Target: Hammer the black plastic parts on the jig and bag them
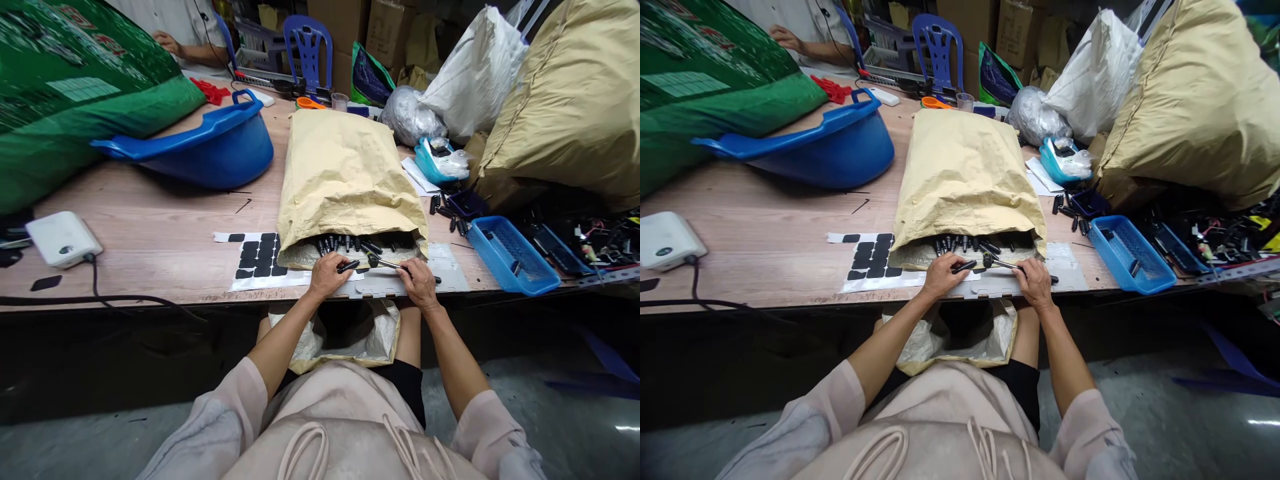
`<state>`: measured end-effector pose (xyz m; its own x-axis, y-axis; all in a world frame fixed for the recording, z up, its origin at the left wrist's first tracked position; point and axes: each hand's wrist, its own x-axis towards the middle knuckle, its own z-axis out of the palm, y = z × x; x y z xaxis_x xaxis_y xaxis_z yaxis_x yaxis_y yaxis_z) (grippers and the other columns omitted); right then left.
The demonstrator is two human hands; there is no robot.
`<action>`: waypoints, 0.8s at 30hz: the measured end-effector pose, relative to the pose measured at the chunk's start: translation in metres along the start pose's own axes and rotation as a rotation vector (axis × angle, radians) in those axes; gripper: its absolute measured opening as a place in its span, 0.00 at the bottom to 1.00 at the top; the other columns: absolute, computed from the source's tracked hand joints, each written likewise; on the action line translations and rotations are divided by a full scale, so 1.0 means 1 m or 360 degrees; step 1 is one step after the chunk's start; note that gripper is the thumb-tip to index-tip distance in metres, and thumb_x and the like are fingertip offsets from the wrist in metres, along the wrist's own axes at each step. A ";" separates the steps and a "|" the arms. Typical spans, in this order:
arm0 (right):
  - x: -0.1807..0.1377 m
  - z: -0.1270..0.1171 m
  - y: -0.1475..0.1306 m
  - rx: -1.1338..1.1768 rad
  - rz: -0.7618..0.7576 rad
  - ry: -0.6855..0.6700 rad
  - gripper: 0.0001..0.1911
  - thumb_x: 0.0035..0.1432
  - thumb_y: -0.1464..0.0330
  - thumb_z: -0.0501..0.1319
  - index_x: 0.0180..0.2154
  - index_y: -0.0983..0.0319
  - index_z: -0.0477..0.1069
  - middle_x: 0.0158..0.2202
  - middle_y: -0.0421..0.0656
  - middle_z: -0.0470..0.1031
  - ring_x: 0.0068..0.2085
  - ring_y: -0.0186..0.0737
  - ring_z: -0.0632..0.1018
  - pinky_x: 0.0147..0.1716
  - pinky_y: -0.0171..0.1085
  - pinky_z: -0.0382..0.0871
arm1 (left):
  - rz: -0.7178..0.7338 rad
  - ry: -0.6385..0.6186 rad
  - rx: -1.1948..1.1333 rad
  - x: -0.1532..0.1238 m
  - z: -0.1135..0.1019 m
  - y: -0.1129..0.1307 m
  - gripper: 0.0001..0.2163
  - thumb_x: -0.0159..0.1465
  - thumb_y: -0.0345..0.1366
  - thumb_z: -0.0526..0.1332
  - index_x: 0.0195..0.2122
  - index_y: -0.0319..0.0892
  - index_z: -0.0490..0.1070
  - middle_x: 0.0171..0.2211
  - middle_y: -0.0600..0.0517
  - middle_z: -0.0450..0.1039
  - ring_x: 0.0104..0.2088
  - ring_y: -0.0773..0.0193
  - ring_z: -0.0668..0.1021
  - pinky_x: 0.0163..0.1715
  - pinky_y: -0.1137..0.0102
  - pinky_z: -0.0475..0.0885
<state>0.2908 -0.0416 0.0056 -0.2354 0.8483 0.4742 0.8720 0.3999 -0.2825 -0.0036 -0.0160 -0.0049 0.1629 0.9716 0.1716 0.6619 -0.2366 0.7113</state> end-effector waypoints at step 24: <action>0.002 0.005 -0.068 0.0058 0.0078 0.0007 0.15 0.74 0.59 0.55 0.42 0.55 0.79 0.37 0.46 0.79 0.40 0.46 0.77 0.42 0.42 0.70 | -0.0111 -0.0043 0.0048 0.001 -0.005 0.012 0.06 0.60 0.36 0.70 0.39 0.46 0.80 0.39 0.51 0.78 0.42 0.58 0.79 0.45 0.66 0.71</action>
<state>0.2287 -0.0655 0.0219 -0.1909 0.8656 0.4630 0.8662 0.3704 -0.3353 0.0007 -0.0183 0.0074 0.1347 0.9855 0.1036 0.6938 -0.1685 0.7002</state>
